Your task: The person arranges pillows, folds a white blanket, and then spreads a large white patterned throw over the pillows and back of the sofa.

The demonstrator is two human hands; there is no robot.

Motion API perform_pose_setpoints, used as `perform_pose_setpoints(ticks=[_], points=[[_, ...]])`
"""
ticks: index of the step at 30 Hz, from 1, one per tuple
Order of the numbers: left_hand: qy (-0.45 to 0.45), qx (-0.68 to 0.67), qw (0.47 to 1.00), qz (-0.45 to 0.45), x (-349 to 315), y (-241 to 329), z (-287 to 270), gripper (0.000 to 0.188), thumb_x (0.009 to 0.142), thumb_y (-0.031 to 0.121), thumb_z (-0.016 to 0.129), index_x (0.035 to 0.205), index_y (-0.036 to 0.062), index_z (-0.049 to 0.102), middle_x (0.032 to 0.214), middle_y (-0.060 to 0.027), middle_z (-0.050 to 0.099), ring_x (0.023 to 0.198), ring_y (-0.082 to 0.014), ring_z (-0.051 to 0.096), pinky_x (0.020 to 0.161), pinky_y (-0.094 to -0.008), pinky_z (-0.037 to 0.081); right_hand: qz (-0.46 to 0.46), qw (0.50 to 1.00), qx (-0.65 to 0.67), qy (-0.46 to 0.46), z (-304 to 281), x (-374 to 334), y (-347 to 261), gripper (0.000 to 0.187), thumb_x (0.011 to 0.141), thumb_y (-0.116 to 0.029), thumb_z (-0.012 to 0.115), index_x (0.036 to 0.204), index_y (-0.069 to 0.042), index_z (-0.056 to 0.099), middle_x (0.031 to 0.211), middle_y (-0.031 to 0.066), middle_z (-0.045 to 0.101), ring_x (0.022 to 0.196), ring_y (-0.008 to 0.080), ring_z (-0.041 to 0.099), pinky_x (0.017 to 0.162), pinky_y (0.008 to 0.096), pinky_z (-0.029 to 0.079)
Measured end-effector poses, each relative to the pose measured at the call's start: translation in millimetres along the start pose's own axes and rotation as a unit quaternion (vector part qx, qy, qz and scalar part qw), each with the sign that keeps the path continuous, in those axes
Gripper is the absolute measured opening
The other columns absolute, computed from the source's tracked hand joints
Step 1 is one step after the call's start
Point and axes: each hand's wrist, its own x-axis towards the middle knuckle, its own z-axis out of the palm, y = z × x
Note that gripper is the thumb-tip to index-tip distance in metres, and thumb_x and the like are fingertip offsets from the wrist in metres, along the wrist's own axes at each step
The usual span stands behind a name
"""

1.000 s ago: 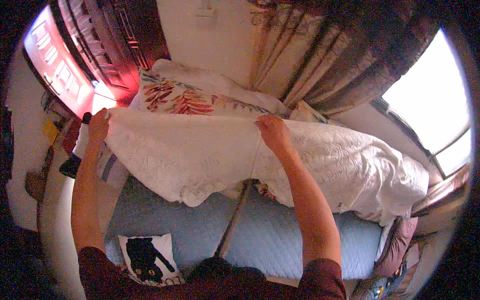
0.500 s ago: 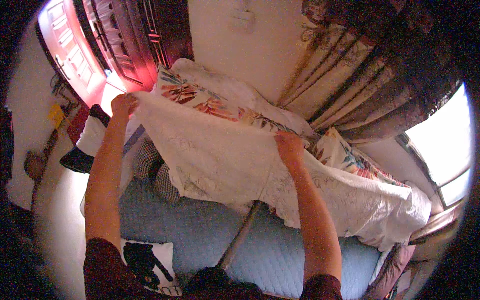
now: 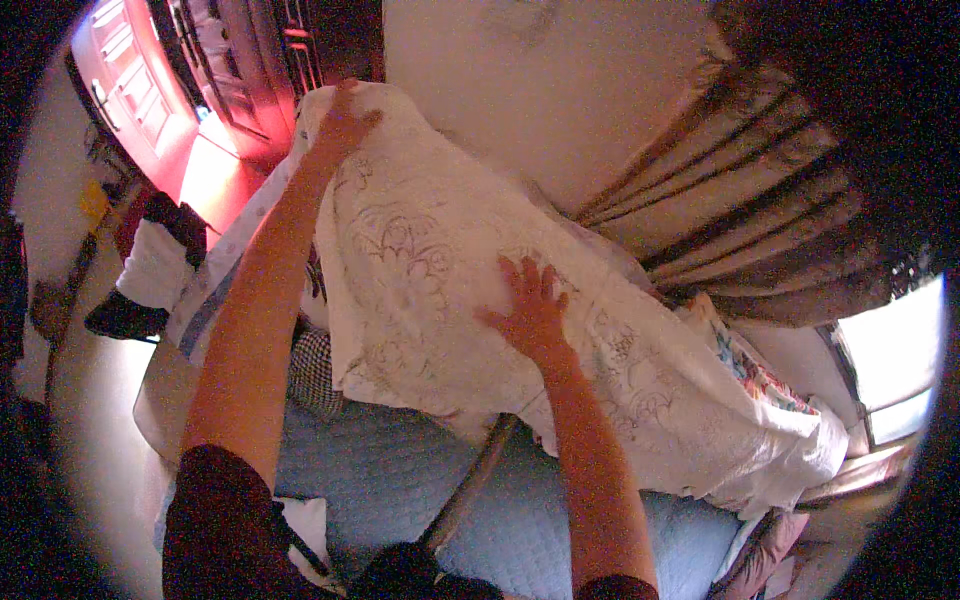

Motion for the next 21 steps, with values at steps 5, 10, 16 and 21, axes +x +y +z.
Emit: perform_pose_setpoints(ticks=[5,10,16,21], points=[[-0.151,0.148,0.977,0.026,-37.2,-56.6,-9.9,0.09,0.073,0.038,0.071,0.14,0.0102,0.019,0.135,-0.0208,0.038,0.123,-0.0353,0.039,0.102,-0.0385,0.031,0.022,1.0,-0.002,0.0,23.5,39.6,-13.7,0.111,0.058,-0.074,0.06,0.143,-0.021,0.013,0.147,0.019,0.01,0.132,0.0469,0.008,0.092,0.0728,0.014],[-0.089,0.131,0.981,0.112,-12.6,-64.2,-35.9,0.066,0.076,0.034,0.066,0.129,0.0034,0.041,0.116,-0.0193,0.054,0.11,-0.0281,0.051,0.093,-0.0369,0.038,0.026,0.999,-0.013,-0.015,31.5,62.2,-29.3,0.114,0.056,-0.073,0.063,0.143,-0.02,0.012,0.147,0.0202,0.006,0.132,0.0466,0.006,0.092,0.0725,0.014],[0.212,0.062,0.965,-0.141,-162.7,-116.6,-71.5,0.017,0.082,0.012,0.052,0.094,0.0005,0.054,0.085,-0.0131,0.057,0.084,-0.0253,0.056,0.076,-0.0348,0.043,0.047,0.998,-0.016,-0.03,26.4,64.6,-6.8,0.115,0.056,-0.07,0.066,0.143,-0.02,0.01,0.147,0.0195,0.005,0.133,0.0463,0.005,0.092,0.0721,0.017],[-0.231,0.381,0.882,-0.151,-346.7,-171.9,-95.1,0.029,0.089,0.026,0.042,0.095,0.0047,0.06,0.092,-0.0168,0.061,0.09,-0.035,0.057,0.082,-0.0495,0.041,0.037,0.998,-0.024,-0.035,28.1,64.5,-14.8,0.115,0.056,-0.071,0.065,0.143,-0.02,0.009,0.147,0.0193,0.005,0.133,0.0461,0.003,0.092,0.0721,0.017]])
